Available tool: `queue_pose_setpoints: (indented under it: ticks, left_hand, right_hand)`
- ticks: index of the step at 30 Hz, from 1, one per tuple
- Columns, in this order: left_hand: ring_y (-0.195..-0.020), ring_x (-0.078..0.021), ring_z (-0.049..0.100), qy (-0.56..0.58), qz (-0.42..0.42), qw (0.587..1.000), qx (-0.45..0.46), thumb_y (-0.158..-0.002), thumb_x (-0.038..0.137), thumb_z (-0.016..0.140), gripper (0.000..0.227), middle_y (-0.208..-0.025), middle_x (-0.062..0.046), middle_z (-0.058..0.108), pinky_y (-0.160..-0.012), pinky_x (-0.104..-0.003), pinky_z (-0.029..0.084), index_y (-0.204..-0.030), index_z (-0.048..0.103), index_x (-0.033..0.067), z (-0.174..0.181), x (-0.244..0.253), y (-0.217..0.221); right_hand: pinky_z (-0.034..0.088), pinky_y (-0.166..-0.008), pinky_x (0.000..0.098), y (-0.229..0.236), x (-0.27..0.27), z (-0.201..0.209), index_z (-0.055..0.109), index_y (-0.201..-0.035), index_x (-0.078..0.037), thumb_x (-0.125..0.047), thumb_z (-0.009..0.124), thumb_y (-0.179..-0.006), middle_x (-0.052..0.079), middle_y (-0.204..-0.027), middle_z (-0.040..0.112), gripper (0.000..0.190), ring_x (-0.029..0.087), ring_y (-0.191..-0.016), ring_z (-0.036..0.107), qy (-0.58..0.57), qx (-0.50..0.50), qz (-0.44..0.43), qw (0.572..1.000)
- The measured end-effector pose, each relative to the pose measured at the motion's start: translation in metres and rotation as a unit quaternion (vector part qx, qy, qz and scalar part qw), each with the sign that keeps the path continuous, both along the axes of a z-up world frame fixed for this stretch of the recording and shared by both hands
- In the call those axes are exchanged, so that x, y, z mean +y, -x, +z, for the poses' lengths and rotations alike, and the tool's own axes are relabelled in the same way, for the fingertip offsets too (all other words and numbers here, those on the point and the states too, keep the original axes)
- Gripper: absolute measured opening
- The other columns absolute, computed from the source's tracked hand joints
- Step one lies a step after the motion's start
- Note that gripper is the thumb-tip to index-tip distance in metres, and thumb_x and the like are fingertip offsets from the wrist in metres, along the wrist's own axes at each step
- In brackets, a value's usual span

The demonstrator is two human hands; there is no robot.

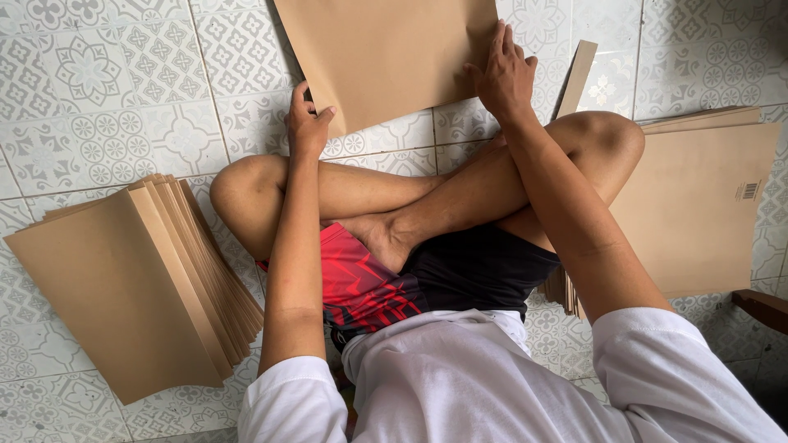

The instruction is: A person sitting on the floor manually folding flat cardboard sheets into a specific shape and stacking them.

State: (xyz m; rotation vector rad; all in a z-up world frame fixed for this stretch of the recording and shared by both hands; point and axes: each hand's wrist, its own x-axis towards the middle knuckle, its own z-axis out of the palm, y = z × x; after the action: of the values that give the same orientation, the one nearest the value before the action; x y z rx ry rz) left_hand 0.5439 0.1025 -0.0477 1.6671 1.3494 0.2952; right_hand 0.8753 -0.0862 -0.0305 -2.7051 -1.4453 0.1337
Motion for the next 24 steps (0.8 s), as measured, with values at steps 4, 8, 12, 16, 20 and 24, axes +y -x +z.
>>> queue_pose_setpoints:
  ticks: [4,8,12,16,20,24]
  left_hand:
    - [-0.076,-0.0146,0.071,-0.005,-0.002,1.0,0.003,-0.086,0.008,0.074,0.066,-0.095,-0.005,0.072,-0.069,-0.029,0.058,-0.146,0.046,0.0144,-0.003,0.001,0.0]
    - [-0.075,-0.0143,0.07,0.005,0.002,1.0,0.01,-0.086,0.008,0.074,0.066,-0.094,-0.005,0.071,-0.068,-0.03,0.058,-0.146,0.047,0.0148,0.0,0.002,-0.001]
    - [-0.08,-0.0159,0.071,0.01,0.002,1.0,0.021,-0.087,0.011,0.073,0.066,-0.098,-0.005,0.071,-0.072,-0.032,0.058,-0.147,0.046,0.0175,0.0,0.001,-0.001]
    - [-0.074,-0.014,0.073,0.016,0.005,1.0,-0.012,-0.087,0.007,0.073,0.064,-0.1,-0.007,0.075,-0.068,-0.029,0.059,-0.144,0.046,0.0155,0.001,0.001,0.001]
    - [-0.091,-0.0202,0.078,0.056,-0.011,0.997,-0.059,-0.084,0.007,0.077,0.07,-0.11,-0.01,0.077,-0.078,-0.032,0.062,-0.142,0.038,0.0153,0.011,0.0,0.003]
    - [-0.074,-0.0157,0.068,0.059,-0.037,0.989,-0.13,-0.085,0.003,0.073,0.053,-0.094,-0.008,0.073,-0.067,-0.029,0.054,-0.122,0.036,0.0163,0.003,0.001,0.004]
  right_hand:
    - [0.042,-0.098,0.0544,0.007,0.002,0.01,0.034,-0.153,0.014,-0.029,0.083,-0.098,0.032,-0.157,0.039,0.085,0.04,-0.133,0.052,0.014,-0.073,0.054,0.996]
    - [0.045,-0.087,0.0454,0.02,0.007,0.031,0.051,-0.145,0.014,-0.026,0.091,-0.093,0.025,-0.154,0.041,0.077,0.031,-0.112,0.052,-0.027,-0.128,0.103,0.986]
    - [0.049,-0.083,0.0393,0.024,0.007,0.033,0.061,-0.132,0.002,-0.007,0.077,-0.094,0.013,-0.114,0.057,0.043,0.026,-0.096,0.058,-0.126,-0.09,0.171,0.973]
    - [0.057,-0.079,0.0413,0.009,0.009,0.023,0.053,-0.134,-0.006,-0.005,0.082,-0.091,0.015,-0.106,0.063,0.053,0.029,-0.091,0.064,-0.172,0.08,0.051,0.98]
    - [0.06,-0.065,0.0347,-0.019,-0.003,-0.001,0.051,-0.135,0.001,0.0,0.084,-0.089,0.017,-0.094,0.069,0.056,0.025,-0.076,0.069,-0.246,0.209,0.005,0.946]
    - [0.056,-0.072,0.0333,-0.027,-0.007,-0.007,0.066,-0.111,0.0,-0.003,0.09,-0.08,0.011,-0.097,0.065,0.039,0.022,-0.08,0.064,-0.198,0.235,-0.002,0.952]
